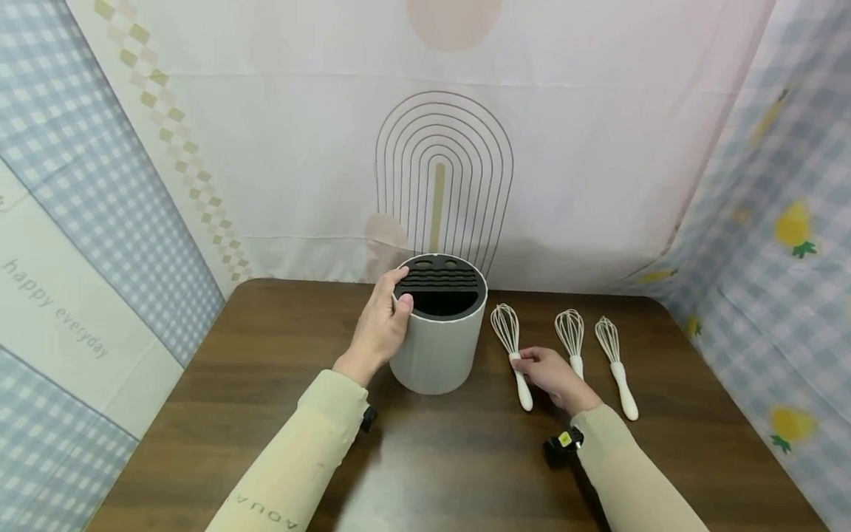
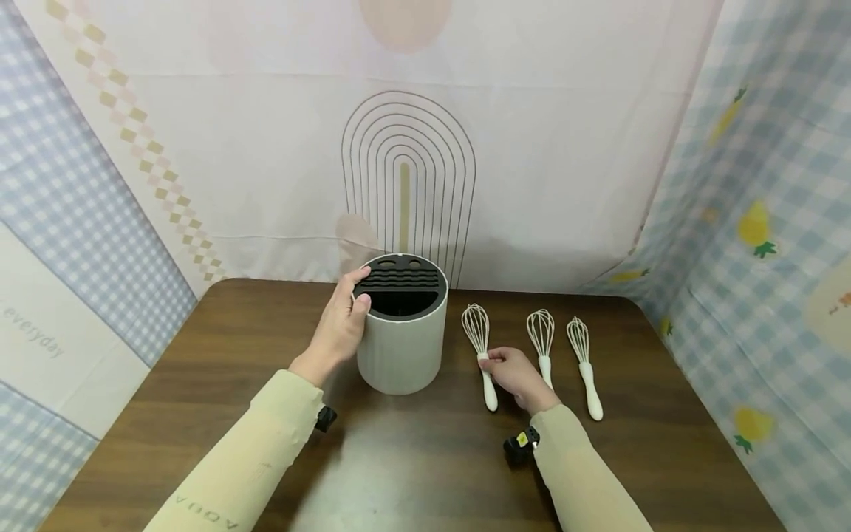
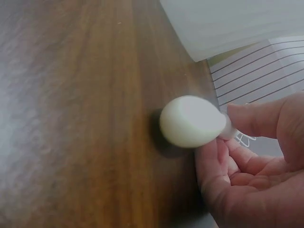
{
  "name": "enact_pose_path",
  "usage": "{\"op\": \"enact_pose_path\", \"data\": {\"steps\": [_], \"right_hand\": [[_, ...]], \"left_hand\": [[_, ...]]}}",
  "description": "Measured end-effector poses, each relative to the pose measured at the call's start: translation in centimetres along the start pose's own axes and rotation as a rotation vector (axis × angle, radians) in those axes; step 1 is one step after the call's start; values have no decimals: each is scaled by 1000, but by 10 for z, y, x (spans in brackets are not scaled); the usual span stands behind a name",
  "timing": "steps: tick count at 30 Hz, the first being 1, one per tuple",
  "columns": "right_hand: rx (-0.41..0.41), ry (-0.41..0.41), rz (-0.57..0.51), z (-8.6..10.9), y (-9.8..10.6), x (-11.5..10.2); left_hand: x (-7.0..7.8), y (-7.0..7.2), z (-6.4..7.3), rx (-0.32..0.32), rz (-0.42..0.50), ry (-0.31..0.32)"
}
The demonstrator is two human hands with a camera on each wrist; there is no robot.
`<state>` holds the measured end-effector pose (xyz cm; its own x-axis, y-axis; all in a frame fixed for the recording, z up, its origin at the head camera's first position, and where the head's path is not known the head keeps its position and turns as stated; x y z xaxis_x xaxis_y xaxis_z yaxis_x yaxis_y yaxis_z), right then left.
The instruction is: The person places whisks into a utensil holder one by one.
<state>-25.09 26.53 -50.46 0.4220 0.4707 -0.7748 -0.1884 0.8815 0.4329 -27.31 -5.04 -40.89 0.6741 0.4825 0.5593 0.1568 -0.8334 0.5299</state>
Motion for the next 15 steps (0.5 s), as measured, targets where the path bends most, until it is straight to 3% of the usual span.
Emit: {"op": "enact_pose_path", "data": {"steps": [8,15], "right_hand": [[-61,31,-124,10,5,-4],[-118,149,-251,34,15,-42]], "left_hand": [[2,-6,0,16,9,-14],[1,-3,1,41,10,-8]]}}
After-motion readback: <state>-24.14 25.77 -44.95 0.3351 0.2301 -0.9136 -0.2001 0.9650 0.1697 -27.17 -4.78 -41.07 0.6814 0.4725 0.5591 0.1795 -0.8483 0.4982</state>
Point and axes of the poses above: each hand's wrist, its own z-axis away from the middle knuckle, its own y-axis out of the back of the hand, x = y × z, the point moved 4 cm from there along -z, towards the middle knuckle, and after that the axes turned 11 degrees about -y, right-handed, at the moved point
